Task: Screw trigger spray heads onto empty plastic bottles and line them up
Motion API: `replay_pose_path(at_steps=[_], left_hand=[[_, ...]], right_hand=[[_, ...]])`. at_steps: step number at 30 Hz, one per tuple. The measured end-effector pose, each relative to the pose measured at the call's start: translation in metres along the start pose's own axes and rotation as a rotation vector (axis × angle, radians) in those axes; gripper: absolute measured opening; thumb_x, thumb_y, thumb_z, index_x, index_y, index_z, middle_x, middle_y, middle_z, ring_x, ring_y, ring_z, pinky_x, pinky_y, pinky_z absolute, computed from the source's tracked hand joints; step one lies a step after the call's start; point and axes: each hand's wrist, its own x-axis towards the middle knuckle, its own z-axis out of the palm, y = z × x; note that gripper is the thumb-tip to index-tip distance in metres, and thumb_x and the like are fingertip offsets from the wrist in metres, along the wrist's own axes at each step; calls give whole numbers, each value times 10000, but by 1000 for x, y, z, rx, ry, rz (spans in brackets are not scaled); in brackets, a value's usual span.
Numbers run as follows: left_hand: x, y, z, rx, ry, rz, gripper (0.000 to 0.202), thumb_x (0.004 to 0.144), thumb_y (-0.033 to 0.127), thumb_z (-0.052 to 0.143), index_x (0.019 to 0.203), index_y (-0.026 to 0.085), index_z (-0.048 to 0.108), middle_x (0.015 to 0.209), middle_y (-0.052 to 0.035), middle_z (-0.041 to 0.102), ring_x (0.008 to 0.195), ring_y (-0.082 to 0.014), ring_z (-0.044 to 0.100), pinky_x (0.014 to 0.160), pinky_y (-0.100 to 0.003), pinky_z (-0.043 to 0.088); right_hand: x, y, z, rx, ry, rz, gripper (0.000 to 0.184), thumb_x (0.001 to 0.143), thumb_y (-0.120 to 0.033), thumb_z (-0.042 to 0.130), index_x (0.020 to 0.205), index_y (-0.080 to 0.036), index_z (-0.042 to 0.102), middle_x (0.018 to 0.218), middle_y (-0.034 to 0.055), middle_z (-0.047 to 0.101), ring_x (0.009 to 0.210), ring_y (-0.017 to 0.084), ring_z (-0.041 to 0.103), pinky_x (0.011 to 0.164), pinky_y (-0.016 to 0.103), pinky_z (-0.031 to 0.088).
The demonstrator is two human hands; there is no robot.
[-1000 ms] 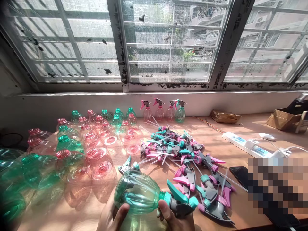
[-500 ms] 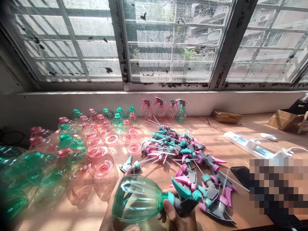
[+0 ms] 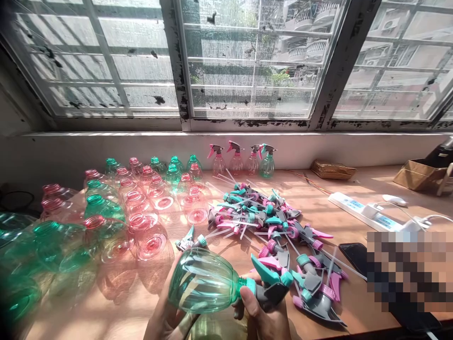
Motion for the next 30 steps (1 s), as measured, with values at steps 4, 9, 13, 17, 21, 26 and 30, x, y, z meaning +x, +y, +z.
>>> replay_pose_path(at_steps=[4, 9, 13, 17, 21, 26, 30], left_hand=[[5, -1, -4, 49, 15, 46, 999, 691, 458, 978, 1569, 367, 510, 1630, -80, 556, 1528, -460, 432, 1260, -562, 386], [0, 6, -3, 27, -9, 37, 908, 799, 472, 900, 1593, 337, 482, 1660, -85, 513, 1590, -436, 318, 1272, -557, 353], [-6, 8, 0, -55, 0, 5, 812, 874, 478, 833, 1594, 393, 467, 1748, -16, 365, 1602, -415, 301, 1255, -501, 405], [-3, 9, -1, -84, -20, -24, 792, 843, 471, 867, 1553, 412, 522, 1696, -9, 468, 1605, -390, 302, 1307, -498, 297], [3, 11, -5, -45, -1, -74, 943, 715, 437, 972, 1544, 366, 531, 1572, -68, 625, 1540, -415, 432, 1292, -523, 332], [5, 12, -5, -115, 109, -100, 856, 643, 443, 1007, 1413, 303, 662, 1447, -91, 731, 1462, -431, 540, 1229, -481, 451], [3, 8, -4, -105, 84, -101, 926, 659, 399, 1002, 1494, 333, 606, 1413, -78, 755, 1508, -415, 483, 1256, -484, 410]], right_hand=[[-2, -3, 4, -28, 7, -10, 317, 729, -479, 932, 791, -230, 745, 517, -22, 703, 407, 185, 622, 446, 290, 547], [-1, -3, 4, 6, 13, 25, 361, 696, -451, 957, 818, -232, 698, 547, -42, 699, 429, 175, 642, 481, 273, 556], [1, -1, 1, 13, -11, 51, 353, 745, -457, 924, 837, -237, 665, 505, -59, 677, 405, 171, 639, 460, 254, 536], [0, -1, -1, -46, -15, 35, 329, 746, -442, 919, 838, -229, 686, 516, -38, 710, 419, 176, 662, 484, 256, 568], [-2, -4, -1, -138, -47, 55, 314, 742, -445, 918, 825, -223, 712, 524, 8, 754, 451, 216, 697, 494, 289, 605], [-2, -8, 1, -126, -90, 97, 317, 724, -438, 931, 834, -213, 737, 551, 26, 779, 468, 209, 703, 509, 273, 602], [0, -9, 4, -29, -75, 80, 313, 736, -439, 929, 827, -227, 717, 534, -28, 729, 443, 168, 651, 477, 241, 556]])
